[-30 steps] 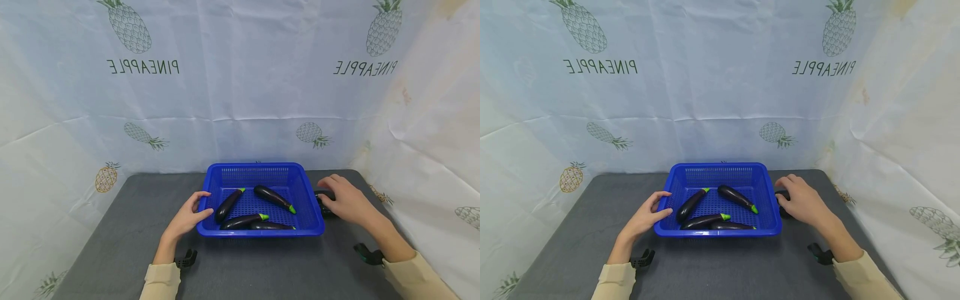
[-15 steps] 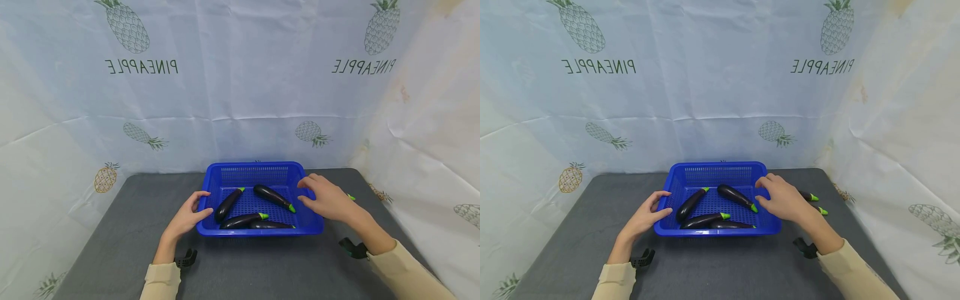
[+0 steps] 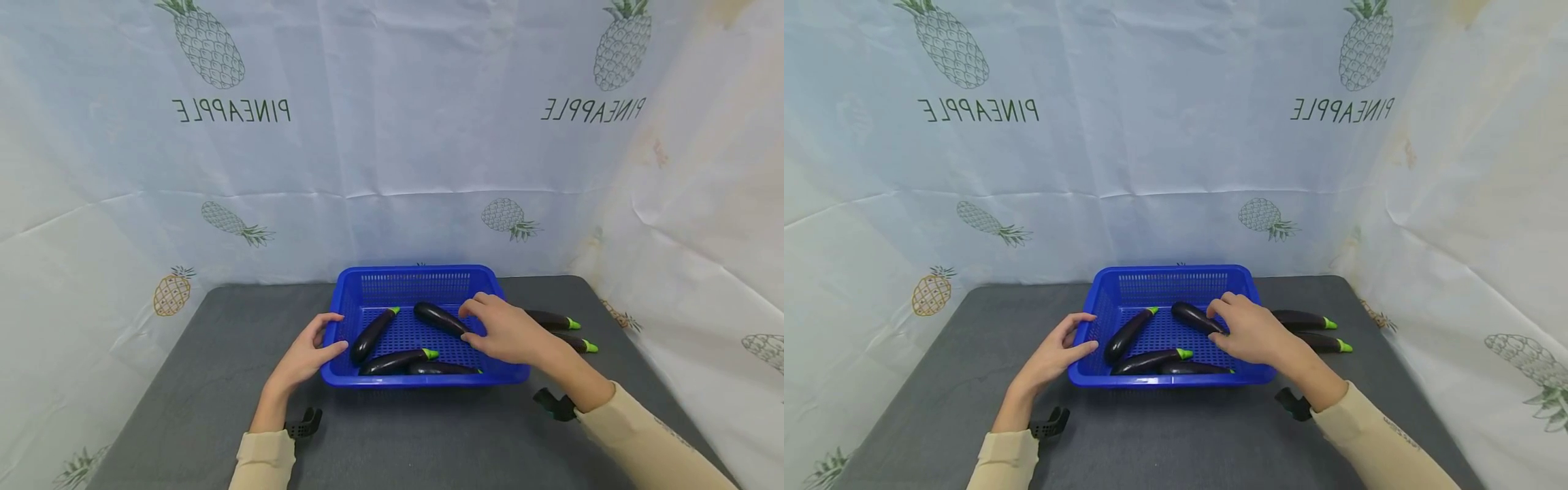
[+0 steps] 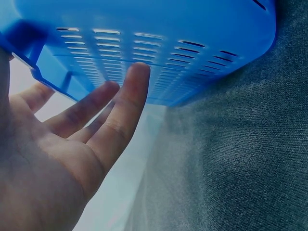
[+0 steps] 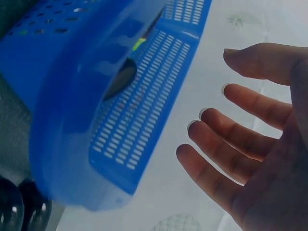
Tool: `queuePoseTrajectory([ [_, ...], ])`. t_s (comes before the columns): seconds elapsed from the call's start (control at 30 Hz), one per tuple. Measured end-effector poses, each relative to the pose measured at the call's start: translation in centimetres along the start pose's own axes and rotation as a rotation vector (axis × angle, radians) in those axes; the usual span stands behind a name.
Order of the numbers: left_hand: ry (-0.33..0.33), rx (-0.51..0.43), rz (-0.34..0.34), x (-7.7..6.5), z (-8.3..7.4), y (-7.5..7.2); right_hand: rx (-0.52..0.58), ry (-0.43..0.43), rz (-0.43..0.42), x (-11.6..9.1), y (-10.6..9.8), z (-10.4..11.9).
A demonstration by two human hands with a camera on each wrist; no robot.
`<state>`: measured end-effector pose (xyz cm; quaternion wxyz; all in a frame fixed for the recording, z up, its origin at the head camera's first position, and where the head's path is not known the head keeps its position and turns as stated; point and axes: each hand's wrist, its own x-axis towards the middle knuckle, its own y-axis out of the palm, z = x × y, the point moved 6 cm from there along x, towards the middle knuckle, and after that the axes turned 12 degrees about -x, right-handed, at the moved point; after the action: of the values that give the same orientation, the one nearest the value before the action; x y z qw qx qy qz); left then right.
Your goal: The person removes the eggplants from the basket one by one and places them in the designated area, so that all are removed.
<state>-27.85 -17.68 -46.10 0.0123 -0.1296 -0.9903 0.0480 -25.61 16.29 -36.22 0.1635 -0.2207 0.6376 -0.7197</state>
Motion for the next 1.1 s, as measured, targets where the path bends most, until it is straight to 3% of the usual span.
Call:
queuePoseTrajectory([
  [0.5,-0.009,0.005,-0.014,-0.1,0.0,0.0,0.015,-0.001,0.165,2.3,3.5,2.0],
  [1.1,-0.003,-0.004,-0.013,-0.1,-0.1,0.0,0.037,-0.036,0.274,4.1,7.1,3.6],
])
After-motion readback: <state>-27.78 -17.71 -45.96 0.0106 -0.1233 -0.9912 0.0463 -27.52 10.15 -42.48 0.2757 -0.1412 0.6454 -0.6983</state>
